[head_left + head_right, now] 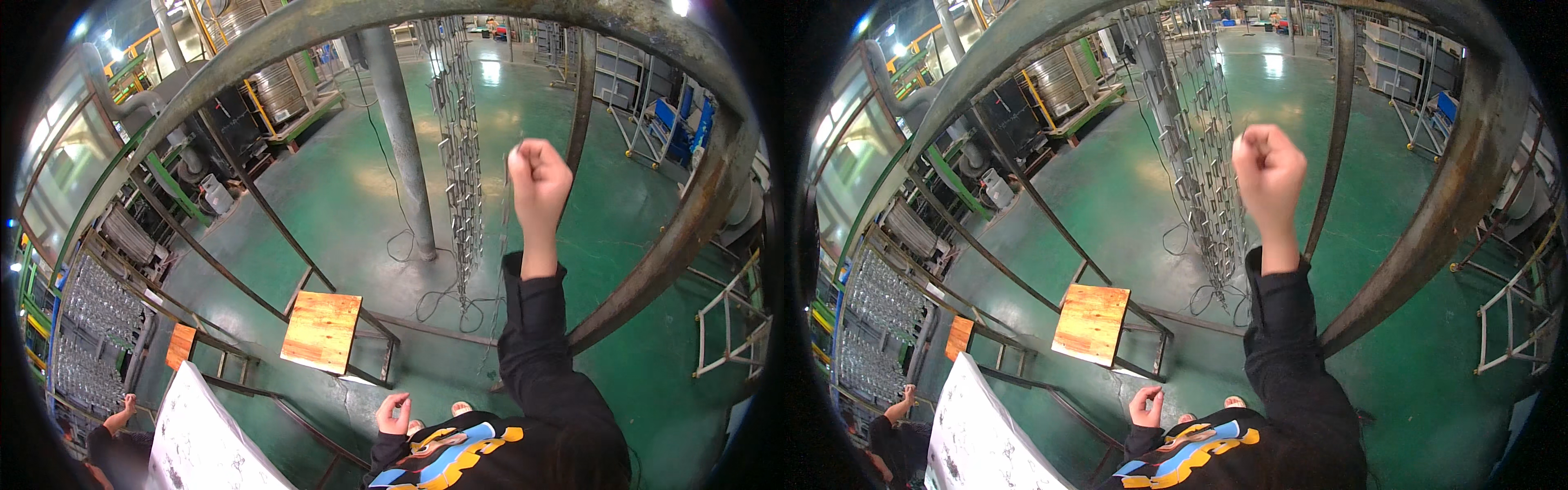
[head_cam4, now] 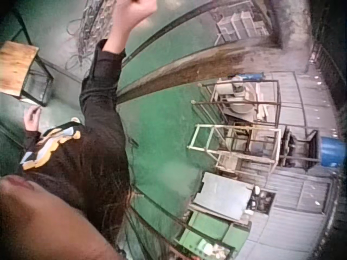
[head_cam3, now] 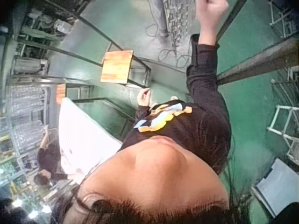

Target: The person attaches small metal hooks to a vertical chain and sorts similar metal components on a white-covered table by hand.

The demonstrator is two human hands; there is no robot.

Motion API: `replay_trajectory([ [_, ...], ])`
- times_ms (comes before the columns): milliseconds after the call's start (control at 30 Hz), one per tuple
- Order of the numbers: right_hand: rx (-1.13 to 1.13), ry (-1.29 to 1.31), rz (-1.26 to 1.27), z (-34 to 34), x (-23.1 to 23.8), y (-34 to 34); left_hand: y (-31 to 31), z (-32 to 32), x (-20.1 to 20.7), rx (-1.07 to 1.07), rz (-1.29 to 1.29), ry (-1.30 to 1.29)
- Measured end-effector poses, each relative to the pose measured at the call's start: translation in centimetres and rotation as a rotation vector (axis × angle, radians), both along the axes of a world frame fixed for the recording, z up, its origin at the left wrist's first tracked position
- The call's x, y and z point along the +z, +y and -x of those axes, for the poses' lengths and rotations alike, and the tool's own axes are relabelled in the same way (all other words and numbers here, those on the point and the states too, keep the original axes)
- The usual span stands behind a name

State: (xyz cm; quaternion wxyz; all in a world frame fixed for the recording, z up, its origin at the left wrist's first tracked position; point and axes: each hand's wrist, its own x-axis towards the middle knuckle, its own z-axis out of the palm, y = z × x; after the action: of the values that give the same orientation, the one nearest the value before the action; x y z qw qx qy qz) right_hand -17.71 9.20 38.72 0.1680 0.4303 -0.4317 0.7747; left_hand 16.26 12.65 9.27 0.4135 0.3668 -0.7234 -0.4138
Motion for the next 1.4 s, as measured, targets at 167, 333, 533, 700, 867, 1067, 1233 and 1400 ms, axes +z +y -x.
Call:
replay_trajectory([
  [167, -0.091, -0.033, -0.010, 6.3, 2.8, -3.0, -0.3, -0.9, -2.5, -0.102, -0.130, -0.203],
  [333, -0.107, -0.164, 0.053, 12.3, 5.9, -4.5, -0.8, -2.6, -5.9, -0.195, -0.342, -0.583],
  [533, -0.141, -0.137, -0.001, 14.7, 10.0, -6.4, -1.5, -3.4, -9.2, -0.203, -0.504, -0.770],
  [700, -0.210, -0.138, -0.071, 21.1, 14.2, -7.8, -1.9, -1.5, -9.4, -0.168, -0.468, -0.724],
  [867, -0.221, -0.130, -0.091, 22.9, 16.2, -8.9, -2.1, -1.7, -12.4, -0.114, -0.603, -0.607],
  [1067, -0.231, -0.109, -0.100, 23.3, 17.1, -7.6, -1.4, -1.7, -17.3, -0.030, -0.642, -0.515],
  [1233, -0.241, -0.099, -0.115, 24.4, 17.0, -6.7, -0.3, -3.5, -20.6, 0.278, -0.911, -0.180],
  [1400, -0.227, -0.086, -0.124, 24.5, 17.1, -6.7, 0.9, -8.8, -26.8, 0.196, -0.931, -0.459],
])
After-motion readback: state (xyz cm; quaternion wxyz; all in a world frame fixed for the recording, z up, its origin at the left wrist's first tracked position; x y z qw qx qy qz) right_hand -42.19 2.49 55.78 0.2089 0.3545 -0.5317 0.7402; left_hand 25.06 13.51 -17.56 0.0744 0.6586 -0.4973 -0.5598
